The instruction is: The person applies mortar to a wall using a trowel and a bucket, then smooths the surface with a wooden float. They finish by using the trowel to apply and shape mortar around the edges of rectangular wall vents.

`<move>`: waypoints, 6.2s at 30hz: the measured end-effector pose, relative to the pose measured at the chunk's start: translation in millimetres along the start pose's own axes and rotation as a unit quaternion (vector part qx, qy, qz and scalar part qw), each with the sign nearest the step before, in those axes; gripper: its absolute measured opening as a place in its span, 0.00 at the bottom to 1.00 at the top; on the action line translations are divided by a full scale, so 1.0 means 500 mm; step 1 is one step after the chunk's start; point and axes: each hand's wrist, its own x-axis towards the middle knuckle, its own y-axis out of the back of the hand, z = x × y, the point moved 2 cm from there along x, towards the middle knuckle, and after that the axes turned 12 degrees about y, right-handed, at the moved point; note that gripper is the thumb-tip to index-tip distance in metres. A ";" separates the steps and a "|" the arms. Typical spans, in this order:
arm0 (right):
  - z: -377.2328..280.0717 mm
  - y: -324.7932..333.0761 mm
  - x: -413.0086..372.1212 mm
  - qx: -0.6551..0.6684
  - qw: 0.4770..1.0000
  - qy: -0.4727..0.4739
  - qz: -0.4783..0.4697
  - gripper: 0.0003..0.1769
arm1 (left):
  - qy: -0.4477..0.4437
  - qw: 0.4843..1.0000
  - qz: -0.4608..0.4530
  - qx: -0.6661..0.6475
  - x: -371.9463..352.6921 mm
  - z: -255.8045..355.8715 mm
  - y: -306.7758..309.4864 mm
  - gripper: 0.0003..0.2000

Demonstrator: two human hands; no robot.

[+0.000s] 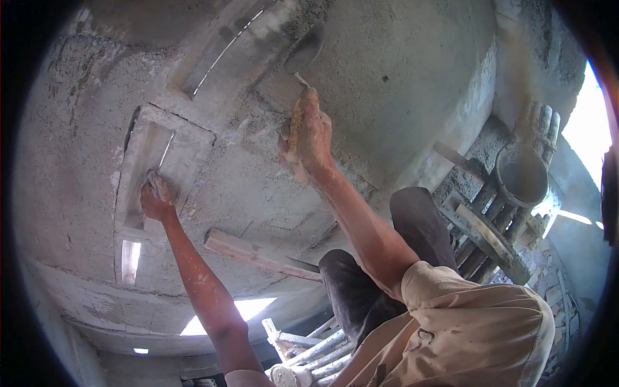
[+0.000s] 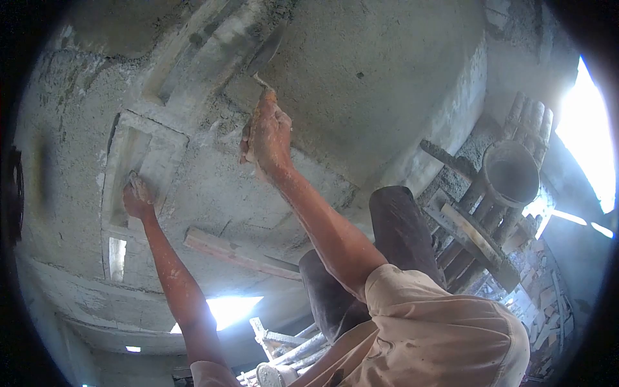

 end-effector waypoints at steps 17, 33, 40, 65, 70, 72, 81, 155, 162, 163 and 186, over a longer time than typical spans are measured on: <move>-0.041 -0.007 0.029 -0.142 0.989 -0.039 0.022 0.35 | 0.081 0.995 -0.059 0.026 0.006 0.045 0.040 0.26; -0.085 0.050 0.103 -0.024 0.998 -0.058 0.023 0.31 | 0.017 1.000 -0.009 -0.001 0.000 0.003 0.017 0.30; -0.069 0.024 0.120 -0.093 0.994 -0.046 0.043 0.31 | 0.035 0.999 -0.029 0.012 0.006 -0.017 -0.001 0.29; -0.130 0.074 0.160 -0.091 0.993 -0.070 0.031 0.33 | 0.054 0.997 -0.033 0.045 0.010 -0.019 0.002 0.28; -0.156 0.069 0.154 -0.167 0.983 -0.071 -0.006 0.34 | 0.025 0.999 -0.012 0.024 0.000 -0.034 0.009 0.29; -0.161 0.075 0.133 -0.206 0.976 -0.050 -0.053 0.34 | 0.012 1.000 -0.007 0.015 0.009 -0.044 -0.015 0.30; -0.188 0.126 0.159 -0.136 0.990 -0.044 -0.014 0.33 | 0.029 0.999 -0.021 0.022 0.008 -0.048 -0.017 0.29; -0.365 0.258 0.546 -0.647 0.655 0.291 -0.261 0.32 | 0.130 0.989 -0.038 0.053 0.014 0.008 0.037 0.27; -0.428 0.268 0.454 -0.649 0.691 0.177 -0.265 0.31 | 0.033 0.997 -0.002 0.072 0.019 -0.068 -0.015 0.27; -0.442 0.280 0.448 -0.643 0.702 0.173 -0.250 0.33 | 0.037 0.998 0.003 0.056 0.018 -0.090 -0.029 0.27; -0.472 0.208 0.501 -0.677 0.666 0.176 -0.260 0.36 | 0.114 0.990 -0.019 0.077 0.001 0.026 0.028 0.27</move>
